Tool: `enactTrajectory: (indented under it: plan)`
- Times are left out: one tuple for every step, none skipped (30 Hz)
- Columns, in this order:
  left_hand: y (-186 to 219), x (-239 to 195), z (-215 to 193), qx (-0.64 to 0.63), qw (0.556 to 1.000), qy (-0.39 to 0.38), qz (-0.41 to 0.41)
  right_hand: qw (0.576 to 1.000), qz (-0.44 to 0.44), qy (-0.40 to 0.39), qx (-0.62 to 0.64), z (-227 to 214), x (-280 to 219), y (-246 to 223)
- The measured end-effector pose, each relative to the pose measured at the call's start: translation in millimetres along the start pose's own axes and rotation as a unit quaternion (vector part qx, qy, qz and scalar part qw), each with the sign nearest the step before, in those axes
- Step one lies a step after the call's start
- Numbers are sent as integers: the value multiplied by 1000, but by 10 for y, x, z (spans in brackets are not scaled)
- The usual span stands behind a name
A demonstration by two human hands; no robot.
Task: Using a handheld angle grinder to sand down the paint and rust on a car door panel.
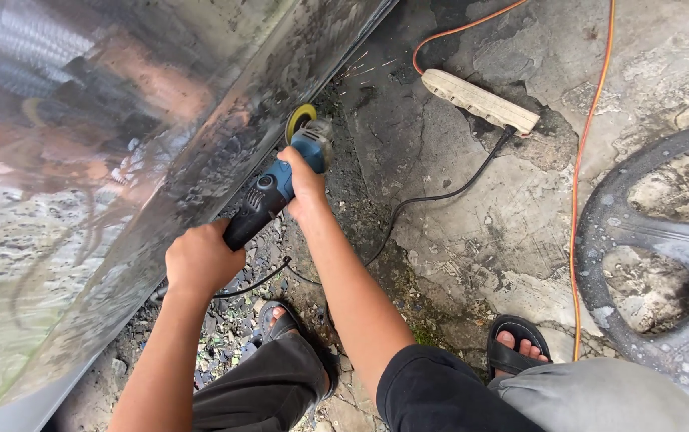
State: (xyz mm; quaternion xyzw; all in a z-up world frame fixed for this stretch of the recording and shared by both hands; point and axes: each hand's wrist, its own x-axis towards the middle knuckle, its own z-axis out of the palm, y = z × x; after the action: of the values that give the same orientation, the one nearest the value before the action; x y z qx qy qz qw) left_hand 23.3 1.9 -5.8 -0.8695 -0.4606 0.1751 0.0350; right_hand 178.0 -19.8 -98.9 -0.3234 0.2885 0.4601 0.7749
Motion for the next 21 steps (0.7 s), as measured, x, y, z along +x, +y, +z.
enactTrajectory:
  plan:
    - [39, 25, 3, 1, 1000, -2, 0, 1000, 1, 1, 0, 7, -3, -70]
    - [83, 54, 5, 3, 1000, -2, 1, 1000, -15, 9, -12, 13, -2, -146]
    - [128, 93, -1, 6, 1000, -1, 1, 999, -31, 15, -24, 31, 5, -227]
    - [161, 119, -28, 7, 1000, -2, 1, 999, -29, 16, -24, 58, -30, -290]
    - [206, 130, -42, -1, 1000, 1, 8, 999, -26, 22, -24, 56, -70, -357]
    - [263, 137, -55, -9, 1000, 3, 15, 999, -24, 29, -24, 47, -111, -434]
    - [298, 127, -57, -9, 1000, 3, 22, 999, -29, 32, -20, 16, -104, -417]
    - [340, 119, -62, -23, 999, -20, 13, 998, -33, 37, -40, -14, -94, -408]
    - [378, 128, -81, -36, 998, -42, 5, 997, -36, 41, -59, -24, -75, -404]
    - [354, 226, -50, -34, 999, -41, 12, 997, -41, 43, -53, -1, -33, -447]
    - [270, 270, -4, -9, 999, -42, -6, 997, -41, 45, -41, 21, -22, -416]
    - [175, 312, 41, 16, 999, -44, -24, 998, -41, 48, -28, 46, -14, -376]
    - [170, 301, 62, 15, 999, -45, -22, 998, -41, 49, -29, 45, -39, -362]
    - [163, 285, 83, 11, 999, -45, -28, 997, -34, 50, -42, 43, -68, -347]
    - [161, 300, 89, 8, 999, -42, -31, 997, -30, 49, -52, 58, -87, -348]
    - [191, 271, 102, 8, 999, -41, -27, 997, -34, 50, -50, 20, -114, -372]
    - [181, 245, 92, 2, 999, -41, -32, 997, -30, 46, -47, 18, -147, -366]
    - [154, 224, 84, -4, 998, -42, -38, 998, -27, 41, -44, 24, -178, -345]
    - [106, 254, 97, -4, 998, -45, -44, 998, -22, 40, -47, 46, -217, -354]
    - [51, 279, 112, 10, 998, -39, -38, 998, -13, 34, -47, 69, -258, -358]
    - [41, 326, 136, 23, 999, -33, -27, 998, -10, 30, -46, 71, -285, -405]
